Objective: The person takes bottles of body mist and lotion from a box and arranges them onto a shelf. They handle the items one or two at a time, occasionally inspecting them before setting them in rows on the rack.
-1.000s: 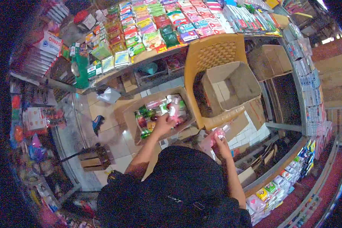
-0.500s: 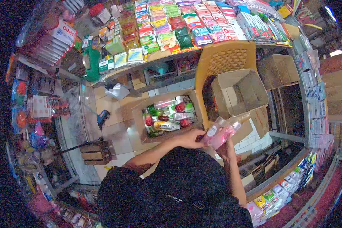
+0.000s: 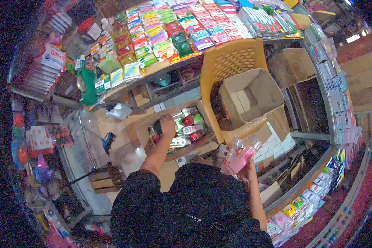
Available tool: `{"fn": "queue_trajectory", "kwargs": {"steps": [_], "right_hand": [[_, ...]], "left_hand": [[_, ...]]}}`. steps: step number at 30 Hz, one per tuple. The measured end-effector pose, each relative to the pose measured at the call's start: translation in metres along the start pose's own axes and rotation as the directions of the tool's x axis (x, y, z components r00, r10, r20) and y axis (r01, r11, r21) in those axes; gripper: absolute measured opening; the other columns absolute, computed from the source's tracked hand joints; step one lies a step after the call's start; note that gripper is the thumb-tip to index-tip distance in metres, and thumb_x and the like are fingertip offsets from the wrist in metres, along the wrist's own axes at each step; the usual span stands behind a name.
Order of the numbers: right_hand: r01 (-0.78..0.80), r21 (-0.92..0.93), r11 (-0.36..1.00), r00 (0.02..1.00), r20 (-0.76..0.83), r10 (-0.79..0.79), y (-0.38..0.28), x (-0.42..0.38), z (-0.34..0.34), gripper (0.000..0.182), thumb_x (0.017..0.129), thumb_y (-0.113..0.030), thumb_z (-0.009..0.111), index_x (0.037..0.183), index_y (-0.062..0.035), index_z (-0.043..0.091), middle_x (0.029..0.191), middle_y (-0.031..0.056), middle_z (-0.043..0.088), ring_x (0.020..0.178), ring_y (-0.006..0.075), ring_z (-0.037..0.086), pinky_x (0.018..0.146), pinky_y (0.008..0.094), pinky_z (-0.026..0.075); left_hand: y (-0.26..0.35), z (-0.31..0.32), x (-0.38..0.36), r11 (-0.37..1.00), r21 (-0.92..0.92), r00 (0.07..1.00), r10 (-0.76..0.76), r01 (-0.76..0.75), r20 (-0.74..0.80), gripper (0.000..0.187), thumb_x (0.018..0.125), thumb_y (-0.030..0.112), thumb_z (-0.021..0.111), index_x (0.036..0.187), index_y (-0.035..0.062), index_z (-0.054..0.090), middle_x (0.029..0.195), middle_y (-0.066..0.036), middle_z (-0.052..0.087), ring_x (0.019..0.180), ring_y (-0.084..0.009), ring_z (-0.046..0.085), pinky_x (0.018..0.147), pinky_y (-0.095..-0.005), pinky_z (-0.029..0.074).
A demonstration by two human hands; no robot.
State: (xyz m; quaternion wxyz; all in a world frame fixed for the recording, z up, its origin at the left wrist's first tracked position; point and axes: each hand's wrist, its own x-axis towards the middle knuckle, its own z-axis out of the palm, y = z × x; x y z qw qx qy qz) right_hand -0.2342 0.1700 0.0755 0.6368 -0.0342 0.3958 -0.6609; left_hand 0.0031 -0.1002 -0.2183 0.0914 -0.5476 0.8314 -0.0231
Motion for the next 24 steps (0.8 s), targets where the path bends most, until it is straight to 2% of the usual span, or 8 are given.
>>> {"fn": "queue_trajectory", "kwargs": {"steps": [3, 10, 14, 15, 18, 20, 21, 24], "right_hand": [[0.007, 0.023, 1.0, 1.0, -0.024, -0.007, 0.0, -0.008, -0.006, 0.064, 0.089, -0.064, 0.044, 0.122, -0.009, 0.045, 0.138, 0.0199, 0.043, 0.124, 0.0388, 0.046, 0.102, 0.0569, 0.04], [0.032, -0.093, 0.995, 0.968, -0.247, -0.054, 0.01, -0.026, -0.042, 0.076, 0.083, -0.071, 0.046, 0.125, -0.0082, 0.047, 0.136, 0.0251, 0.044, 0.118, 0.0402, 0.052, 0.098, 0.0568, 0.044], [0.043, -0.026, 0.999, 0.97, -0.239, -0.048, 0.005, -0.026, -0.033, 0.077, 0.084, -0.07, 0.047, 0.128, -0.0056, 0.045, 0.135, 0.0252, 0.046, 0.119, 0.0419, 0.051, 0.098, 0.0572, 0.044], [0.052, 0.003, 0.999, 0.961, -0.271, -0.049, 0.007, -0.028, -0.039, 0.078, 0.085, -0.069, 0.047, 0.128, -0.005, 0.044, 0.135, 0.0251, 0.046, 0.119, 0.0424, 0.051, 0.098, 0.0574, 0.044], [0.064, -0.021, 0.998, 0.966, -0.251, -0.067, 0.002, -0.027, -0.034, 0.078, 0.085, -0.067, 0.048, 0.132, -0.0044, 0.042, 0.134, 0.0246, 0.047, 0.12, 0.0424, 0.05, 0.099, 0.0576, 0.042], [0.05, 0.066, 0.997, 0.963, -0.269, -0.03, -0.002, -0.028, -0.03, 0.064, 0.091, -0.057, 0.048, 0.13, -0.0061, 0.048, 0.132, 0.0174, 0.051, 0.121, 0.0336, 0.05, 0.104, 0.0526, 0.038], [0.063, 0.093, 0.994, 0.984, -0.174, -0.046, -0.003, -0.023, -0.026, 0.063, 0.091, -0.058, 0.048, 0.128, -0.006, 0.048, 0.131, 0.0183, 0.051, 0.12, 0.0336, 0.051, 0.103, 0.0523, 0.04], [0.039, 0.15, 0.988, 0.998, -0.05, -0.032, -0.013, -0.016, -0.008, 0.066, 0.09, -0.061, 0.046, 0.126, -0.0058, 0.048, 0.138, 0.0216, 0.044, 0.123, 0.0368, 0.049, 0.102, 0.0536, 0.041]], "left_hand": [[0.004, 0.026, 0.009, 0.99, 0.134, 0.998, 0.041, -0.046, 0.04, 0.037, 0.092, 0.026, 0.047, 0.115, 0.0005, 0.061, 0.112, -0.012, 0.056, 0.108, -0.0318, 0.049, 0.094, -0.0482, 0.037], [0.006, 0.054, 0.012, 0.997, -0.04, 0.998, -0.064, 0.065, 0.018, 0.047, 0.083, 0.045, 0.06, 0.105, 0.0037, 0.063, 0.103, -0.013, 0.062, 0.1, -0.0293, 0.058, 0.085, -0.044, 0.046], [-0.019, -0.03, -0.007, 0.945, -0.32, 0.994, 0.086, -0.062, 0.062, 0.024, 0.085, 0.022, 0.062, 0.104, 0.0066, 0.062, 0.1, -0.017, 0.063, 0.094, -0.0328, 0.062, 0.077, -0.0434, 0.052], [-0.027, -0.042, -0.011, 0.89, -0.44, 0.987, 0.152, -0.117, 0.043, 0.026, 0.083, 0.009, 0.059, 0.108, 0.0066, 0.061, 0.1, -0.019, 0.063, 0.093, -0.0342, 0.062, 0.078, -0.0436, 0.052], [-0.032, -0.098, -0.042, 0.631, -0.758, 0.986, 0.101, -0.168, -0.135, 0.028, 0.083, 0.012, 0.061, 0.109, 0.0041, 0.06, 0.094, -0.017, 0.064, 0.086, -0.0305, 0.064, 0.073, -0.0414, 0.053], [-0.025, -0.119, -0.063, 0.15, -0.982, 0.985, 0.105, 0.118, 0.134, 0.029, 0.083, 0.016, 0.062, 0.108, 0.0007, 0.06, 0.087, -0.013, 0.064, 0.077, -0.0253, 0.065, 0.067, -0.0392, 0.052], [-0.019, -0.131, -0.075, 0.034, -0.977, 0.963, 0.164, 0.212, 0.215, 0.026, 0.083, 0.018, 0.065, 0.102, 0.0009, 0.06, 0.083, -0.009, 0.063, 0.074, -0.0199, 0.064, 0.065, -0.0345, 0.053], [0.023, -0.209, -0.106, -0.303, -0.715, 0.757, 0.448, 0.629, 0.476, 0.026, 0.079, 0.013, 0.069, 0.101, 0.0026, 0.059, 0.084, -0.007, 0.063, 0.073, -0.0181, 0.064, 0.065, -0.0311, 0.053]]}}
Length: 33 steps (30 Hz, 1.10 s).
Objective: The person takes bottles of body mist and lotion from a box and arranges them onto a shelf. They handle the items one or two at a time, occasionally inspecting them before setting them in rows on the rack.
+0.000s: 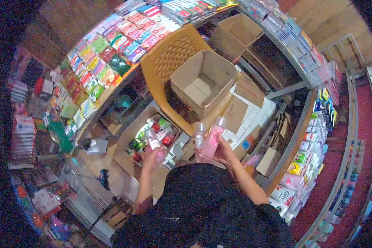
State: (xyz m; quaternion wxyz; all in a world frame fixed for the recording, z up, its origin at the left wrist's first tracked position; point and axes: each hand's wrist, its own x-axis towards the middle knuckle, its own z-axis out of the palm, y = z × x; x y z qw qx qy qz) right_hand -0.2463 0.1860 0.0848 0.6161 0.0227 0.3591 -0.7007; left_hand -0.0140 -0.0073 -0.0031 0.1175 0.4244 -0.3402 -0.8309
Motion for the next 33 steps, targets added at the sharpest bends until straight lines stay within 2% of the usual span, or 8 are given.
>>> {"fn": "queue_trajectory", "kwargs": {"steps": [2, 4, 7, 16, 23, 27, 31, 33], "right_hand": [[0.005, 0.012, 1.0, 0.998, 0.065, -0.006, -0.002, 0.0, 0.001, 0.067, 0.09, -0.062, 0.044, 0.124, -0.0058, 0.049, 0.14, 0.0221, 0.042, 0.124, 0.0378, 0.048, 0.101, 0.0536, 0.041], [0.057, 0.013, 0.998, 0.984, 0.168, -0.059, -0.003, 0.005, -0.007, 0.064, 0.091, -0.062, 0.043, 0.12, -0.0058, 0.051, 0.137, 0.0208, 0.045, 0.122, 0.0368, 0.05, 0.101, 0.0519, 0.043], [0.17, -0.031, 0.985, 0.98, 0.113, -0.165, -0.013, -0.005, -0.008, 0.056, 0.092, -0.057, 0.047, 0.12, -0.0076, 0.049, 0.118, 0.0141, 0.055, 0.11, 0.0296, 0.057, 0.095, 0.049, 0.046], [0.268, -0.16, 0.95, 0.963, 0.009, -0.27, -0.075, -0.066, -0.079, 0.05, 0.097, -0.051, 0.041, 0.12, -0.0079, 0.05, 0.104, 0.0052, 0.057, 0.101, 0.0171, 0.058, 0.088, 0.039, 0.05], [0.478, -0.002, 0.878, 0.877, 0.054, -0.477, -0.13, -0.114, -0.158, 0.044, 0.099, -0.042, 0.045, 0.123, -0.0045, 0.05, 0.114, 0.008, 0.057, 0.108, 0.0186, 0.056, 0.094, 0.0357, 0.047], [0.592, -0.059, 0.804, 0.806, 0.058, -0.589, -0.154, -0.138, -0.207, 0.044, 0.1, -0.034, 0.047, 0.132, -0.0029, 0.046, 0.127, 0.0098, 0.053, 0.114, 0.0175, 0.054, 0.097, 0.0355, 0.047], [0.645, 0.032, 0.764, 0.757, -0.166, -0.632, -0.185, -0.185, -0.21, 0.045, 0.099, -0.031, 0.05, 0.134, -0.0023, 0.045, 0.124, 0.0083, 0.055, 0.113, 0.0164, 0.054, 0.098, 0.0336, 0.045], [0.718, -0.216, 0.661, 0.609, -0.266, -0.748, -0.196, -0.197, -0.228, 0.045, 0.099, -0.03, 0.052, 0.133, -0.0027, 0.046, 0.122, 0.0079, 0.056, 0.109, 0.0156, 0.054, 0.094, 0.0321, 0.046]], "left_hand": [[-0.008, 0.042, -0.007, 0.984, -0.175, 0.995, -0.016, 0.032, 0.094, 0.028, 0.077, 0.01, 0.072, 0.101, 0.0052, 0.058, 0.086, -0.006, 0.062, 0.076, -0.0155, 0.063, 0.066, -0.0291, 0.053], [-0.013, 0.082, -0.009, 0.997, -0.071, 0.997, 0.024, -0.019, 0.079, 0.032, 0.078, 0.008, 0.073, 0.105, 0.0057, 0.057, 0.089, -0.004, 0.062, 0.079, -0.0141, 0.062, 0.069, -0.0287, 0.052], [-0.009, 0.127, -0.007, 0.999, -0.033, 0.939, 0.051, -0.042, 0.34, 0.033, 0.082, 0.008, 0.072, 0.111, 0.0061, 0.057, 0.094, 0.0, 0.063, 0.085, -0.0127, 0.062, 0.076, -0.0289, 0.051], [-0.014, 0.267, 0.013, 0.932, 0.315, 0.862, -0.006, -0.179, 0.508, 0.044, 0.077, 0.008, 0.078, 0.117, 0.0033, 0.061, 0.103, -0.003, 0.066, 0.09, -0.014, 0.064, 0.081, -0.032, 0.053], [-0.039, 0.376, 0.043, 0.838, 0.518, 0.766, -0.218, -0.171, 0.605, 0.047, 0.074, 0.009, 0.079, 0.116, 0.0032, 0.059, 0.103, -0.004, 0.066, 0.092, -0.0144, 0.063, 0.082, -0.0317, 0.052], [-0.049, 0.441, 0.047, 0.769, 0.608, 0.71, -0.315, -0.198, 0.63, 0.047, 0.074, 0.011, 0.078, 0.116, 0.0026, 0.059, 0.104, -0.004, 0.066, 0.093, -0.0149, 0.063, 0.083, -0.0321, 0.052], [-0.071, 0.479, 0.053, 0.781, 0.604, 0.68, -0.358, -0.158, 0.64, 0.051, 0.073, 0.01, 0.078, 0.118, 0.003, 0.057, 0.102, -0.004, 0.066, 0.092, -0.016, 0.064, 0.084, -0.0334, 0.052], [-0.082, 0.493, 0.061, 0.844, 0.535, 0.632, -0.4, -0.028, 0.664, 0.057, 0.073, 0.006, 0.077, 0.124, 0.0055, 0.052, 0.105, -0.006, 0.063, 0.096, -0.0203, 0.063, 0.086, -0.0355, 0.053]]}}
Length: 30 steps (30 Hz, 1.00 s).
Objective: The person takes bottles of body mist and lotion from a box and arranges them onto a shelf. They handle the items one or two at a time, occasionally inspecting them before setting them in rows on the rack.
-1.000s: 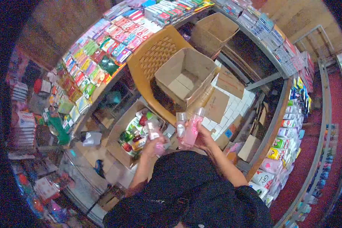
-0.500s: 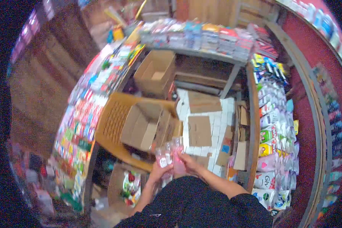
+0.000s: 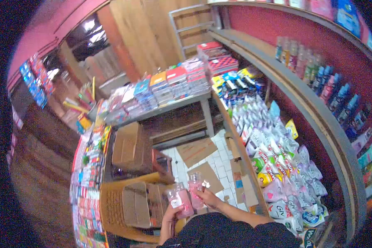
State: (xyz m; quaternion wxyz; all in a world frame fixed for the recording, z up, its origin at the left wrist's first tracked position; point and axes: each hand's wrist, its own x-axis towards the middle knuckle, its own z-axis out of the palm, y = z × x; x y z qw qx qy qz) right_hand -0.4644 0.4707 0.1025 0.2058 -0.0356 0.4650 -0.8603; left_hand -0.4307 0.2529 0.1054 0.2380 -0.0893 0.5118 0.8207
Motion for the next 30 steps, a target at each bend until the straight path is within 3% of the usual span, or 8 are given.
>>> {"fn": "queue_trajectory", "kwargs": {"steps": [5, 9, 10, 13, 17, 21, 25, 30], "right_hand": [[0.17, -0.042, 0.985, 0.942, -0.285, -0.175, -0.044, 0.013, -0.04, 0.037, 0.099, -0.028, 0.052, 0.126, -0.0037, 0.049, 0.101, 0.0077, 0.062, 0.09, 0.0142, 0.061, 0.08, 0.0284, 0.051], [0.312, 0.306, 0.9, 0.906, -0.381, -0.184, -0.085, 0.017, -0.061, 0.03, 0.099, -0.024, 0.052, 0.12, -0.004, 0.051, 0.094, 0.0074, 0.062, 0.085, 0.0141, 0.062, 0.075, 0.0286, 0.051], [0.293, 0.244, 0.924, 0.879, -0.45, -0.16, -0.089, 0.023, -0.068, 0.029, 0.099, -0.031, 0.051, 0.118, -0.0086, 0.053, 0.092, 0.0042, 0.061, 0.076, 0.01, 0.06, 0.067, 0.0253, 0.051], [0.404, -0.264, 0.876, 0.662, -0.576, -0.479, -0.113, 0.043, -0.087, 0.031, 0.098, -0.033, 0.052, 0.113, -0.0064, 0.057, 0.093, 0.0033, 0.061, 0.075, 0.0089, 0.058, 0.066, 0.0245, 0.05], [0.252, -0.544, 0.8, 0.626, -0.539, -0.564, -0.169, 0.057, -0.107, 0.033, 0.091, -0.026, 0.065, 0.112, -0.0012, 0.06, 0.096, 0.0042, 0.064, 0.085, 0.0108, 0.059, 0.077, 0.0278, 0.049], [0.304, -0.446, 0.842, 0.564, -0.627, -0.537, -0.251, 0.079, -0.093, 0.028, 0.09, -0.018, 0.065, 0.112, -0.0008, 0.058, 0.101, 0.0043, 0.064, 0.091, 0.012, 0.059, 0.084, 0.03, 0.048], [0.428, -0.458, 0.779, 0.517, -0.582, -0.627, -0.302, 0.114, -0.106, 0.029, 0.09, -0.015, 0.065, 0.114, -0.002, 0.057, 0.103, 0.0038, 0.063, 0.094, 0.0117, 0.059, 0.085, 0.0293, 0.047], [0.428, -0.524, 0.736, 0.521, -0.523, -0.675, -0.318, 0.161, -0.107, 0.032, 0.088, -0.013, 0.068, 0.116, -0.0031, 0.055, 0.105, 0.0032, 0.063, 0.097, 0.0124, 0.059, 0.089, 0.0301, 0.047]], "left_hand": [[0.011, 0.014, 0.046, 0.99, -0.123, 0.992, -0.052, 0.066, 0.119, 0.059, 0.071, 0.012, 0.078, 0.122, 0.0038, 0.052, 0.106, -0.01, 0.064, 0.098, -0.0258, 0.064, 0.088, -0.0421, 0.053], [0.037, 0.035, 0.089, 0.991, -0.082, 0.971, -0.086, 0.107, 0.222, 0.062, 0.069, 0.015, 0.079, 0.123, 0.0019, 0.051, 0.108, -0.013, 0.065, 0.1, -0.0283, 0.064, 0.09, -0.0442, 0.053], [0.042, 0.038, 0.103, 0.992, -0.055, 0.965, -0.098, 0.114, 0.244, 0.064, 0.068, 0.016, 0.08, 0.124, 0.0018, 0.051, 0.108, -0.013, 0.065, 0.101, -0.0284, 0.064, 0.091, -0.0443, 0.052], [0.061, 0.051, 0.147, 0.994, -0.003, 0.947, -0.107, 0.113, 0.304, 0.068, 0.066, 0.018, 0.081, 0.125, 0.0012, 0.05, 0.109, -0.014, 0.065, 0.101, -0.0289, 0.064, 0.091, -0.044, 0.052], [0.068, 0.031, 0.217, 0.996, 0.061, 0.956, -0.085, 0.071, 0.28, 0.069, 0.065, 0.02, 0.081, 0.124, 0.0009, 0.05, 0.109, -0.016, 0.064, 0.101, -0.0299, 0.064, 0.09, -0.0439, 0.052], [0.133, 0.059, 0.265, 0.986, 0.06, 0.89, -0.166, 0.156, 0.424, 0.074, 0.063, 0.023, 0.082, 0.125, 0.0003, 0.048, 0.105, -0.016, 0.064, 0.098, -0.0318, 0.065, 0.087, -0.0453, 0.053], [0.174, 0.067, 0.328, 0.993, -0.043, 0.824, -0.067, 0.11, 0.562, 0.073, 0.064, 0.025, 0.081, 0.125, -0.0002, 0.048, 0.107, -0.018, 0.064, 0.099, -0.0356, 0.064, 0.092, -0.0497, 0.05], [0.218, 0.099, 0.395, 0.96, -0.136, 0.617, -0.046, 0.245, 0.786, 0.075, 0.064, 0.024, 0.083, 0.127, 0.0035, 0.048, 0.11, -0.016, 0.063, 0.121, -0.0383, 0.052, 0.109, -0.0538, 0.032]]}}
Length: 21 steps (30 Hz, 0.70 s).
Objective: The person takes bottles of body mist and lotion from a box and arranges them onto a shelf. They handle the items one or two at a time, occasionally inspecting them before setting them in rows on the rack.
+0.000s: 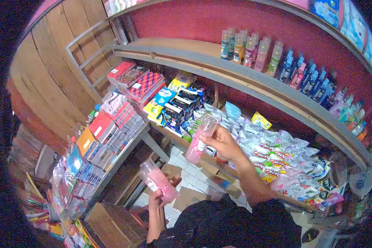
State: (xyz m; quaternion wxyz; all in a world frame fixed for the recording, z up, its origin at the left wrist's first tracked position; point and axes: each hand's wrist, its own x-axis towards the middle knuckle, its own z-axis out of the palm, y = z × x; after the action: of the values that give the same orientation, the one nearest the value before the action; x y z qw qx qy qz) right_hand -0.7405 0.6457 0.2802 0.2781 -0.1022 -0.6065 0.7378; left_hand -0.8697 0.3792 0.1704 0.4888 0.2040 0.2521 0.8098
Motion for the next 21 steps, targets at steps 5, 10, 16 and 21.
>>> {"fn": "queue_trajectory", "kwargs": {"steps": [5, 10, 16, 21], "right_hand": [[-0.073, -0.074, 0.995, 0.997, 0.01, 0.074, 0.015, 0.023, 0.037, 0.029, 0.087, -0.012, 0.069, 0.111, -0.0034, 0.057, 0.104, 0.0035, 0.063, 0.096, 0.0125, 0.059, 0.087, 0.0313, 0.048], [-0.029, -0.181, 0.983, 0.999, 0.025, 0.034, 0.031, 0.044, 0.053, 0.034, 0.084, -0.012, 0.072, 0.112, -0.0039, 0.055, 0.102, 0.0034, 0.062, 0.097, 0.0111, 0.057, 0.088, 0.0318, 0.047], [0.01, -0.251, 0.968, 0.999, 0.052, 0.003, 0.028, 0.064, 0.059, 0.053, 0.084, -0.017, 0.074, 0.125, -0.0022, 0.044, 0.113, 0.009, 0.057, 0.108, 0.0154, 0.053, 0.09, 0.0328, 0.048], [0.027, -0.349, 0.937, 0.995, 0.097, 0.007, 0.012, 0.106, 0.045, 0.042, 0.09, -0.011, 0.066, 0.125, -0.0017, 0.045, 0.113, 0.0067, 0.056, 0.106, 0.014, 0.055, 0.086, 0.0307, 0.051]], "left_hand": [[0.027, -0.004, 0.045, 0.999, -0.05, 0.995, -0.009, 0.014, 0.096, 0.073, 0.067, 0.024, 0.082, 0.127, 0.0035, 0.048, 0.112, -0.016, 0.063, 0.12, -0.0363, 0.053, 0.11, -0.0549, 0.03], [0.033, -0.022, 0.07, 0.997, -0.061, 0.999, -0.043, 0.041, -0.026, 0.068, 0.068, 0.027, 0.079, 0.125, 0.0022, 0.052, 0.109, -0.016, 0.065, 0.103, -0.0312, 0.063, 0.107, -0.0578, 0.035], [0.042, -0.043, 0.1, 0.989, 0.028, 0.982, -0.141, 0.146, -0.127, 0.066, 0.071, 0.034, 0.078, 0.121, -0.0014, 0.055, 0.109, -0.015, 0.065, 0.101, -0.0287, 0.064, 0.093, -0.0443, 0.051], [0.059, -0.055, 0.147, 0.984, 0.027, 0.983, -0.174, 0.175, -0.055, 0.065, 0.073, 0.036, 0.076, 0.121, -0.0032, 0.055, 0.108, -0.014, 0.065, 0.099, -0.0278, 0.064, 0.093, -0.0443, 0.05]]}}
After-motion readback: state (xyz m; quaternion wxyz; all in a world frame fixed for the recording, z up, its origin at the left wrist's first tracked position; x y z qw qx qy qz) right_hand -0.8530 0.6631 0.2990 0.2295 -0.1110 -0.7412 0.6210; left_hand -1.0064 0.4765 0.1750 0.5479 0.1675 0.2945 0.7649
